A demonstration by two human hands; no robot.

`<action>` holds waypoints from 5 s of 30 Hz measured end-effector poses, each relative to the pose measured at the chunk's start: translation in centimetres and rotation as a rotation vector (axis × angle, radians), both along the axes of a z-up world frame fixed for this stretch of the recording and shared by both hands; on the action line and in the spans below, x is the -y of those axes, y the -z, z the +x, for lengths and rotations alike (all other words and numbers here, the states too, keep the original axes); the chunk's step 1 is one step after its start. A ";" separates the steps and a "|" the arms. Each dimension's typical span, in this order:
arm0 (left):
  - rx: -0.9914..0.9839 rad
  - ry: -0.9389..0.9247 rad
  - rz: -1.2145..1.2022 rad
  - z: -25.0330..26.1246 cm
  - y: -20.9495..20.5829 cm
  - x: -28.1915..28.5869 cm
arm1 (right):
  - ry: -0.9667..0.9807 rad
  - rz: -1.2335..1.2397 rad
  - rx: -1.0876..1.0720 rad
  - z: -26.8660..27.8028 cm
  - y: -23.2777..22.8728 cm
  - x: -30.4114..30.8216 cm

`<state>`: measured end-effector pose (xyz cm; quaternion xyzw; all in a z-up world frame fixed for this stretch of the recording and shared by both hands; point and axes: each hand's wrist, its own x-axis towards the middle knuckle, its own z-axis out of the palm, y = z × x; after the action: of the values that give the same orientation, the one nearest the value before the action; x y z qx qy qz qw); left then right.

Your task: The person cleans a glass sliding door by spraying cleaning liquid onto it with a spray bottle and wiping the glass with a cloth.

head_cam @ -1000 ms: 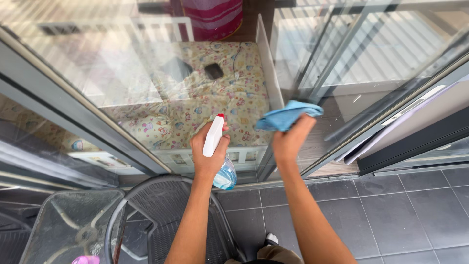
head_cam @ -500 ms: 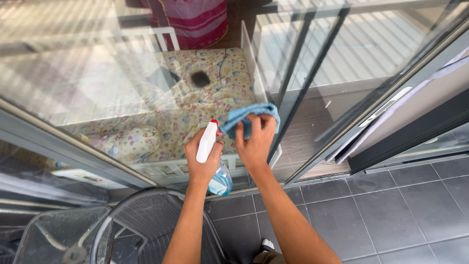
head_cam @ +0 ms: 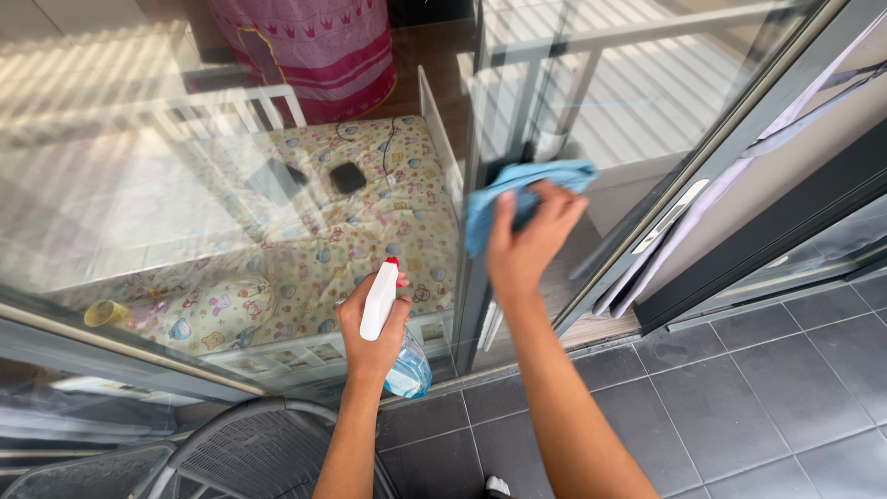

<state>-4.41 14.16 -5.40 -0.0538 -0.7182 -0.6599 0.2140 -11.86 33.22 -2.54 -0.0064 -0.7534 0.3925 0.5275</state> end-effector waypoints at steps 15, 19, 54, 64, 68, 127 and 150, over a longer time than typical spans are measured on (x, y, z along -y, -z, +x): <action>-0.064 0.107 -0.014 -0.6 -1.5 -5.1 | 0.076 -0.311 0.039 -3.1 5.5 -11.6; -0.009 0.232 -0.002 -0.6 -1.9 -7.3 | -0.141 -0.442 -0.023 -2.0 3.7 -12.0; -0.091 0.257 0.149 -1.3 -5.3 -5.1 | -0.168 0.148 0.106 2.5 6.9 -0.5; -0.093 0.289 0.188 -1.5 -5.6 -5.9 | 0.140 -0.277 0.073 -1.6 7.6 -9.3; -0.107 0.267 0.101 -1.6 -6.0 -6.0 | -0.055 -0.136 0.060 0.0 3.9 -4.1; -0.085 0.370 0.128 -4.1 -5.6 -12.0 | -0.018 -0.538 -0.084 -5.1 -5.2 -13.3; -0.045 0.344 0.074 -3.6 -6.0 -13.3 | -0.043 -0.077 -0.127 -2.9 -10.2 -9.0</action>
<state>-8.05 27.49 0.57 -0.1827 -0.6687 -0.7113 0.1161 -14.72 42.25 7.61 0.0145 -0.7029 0.4320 0.5649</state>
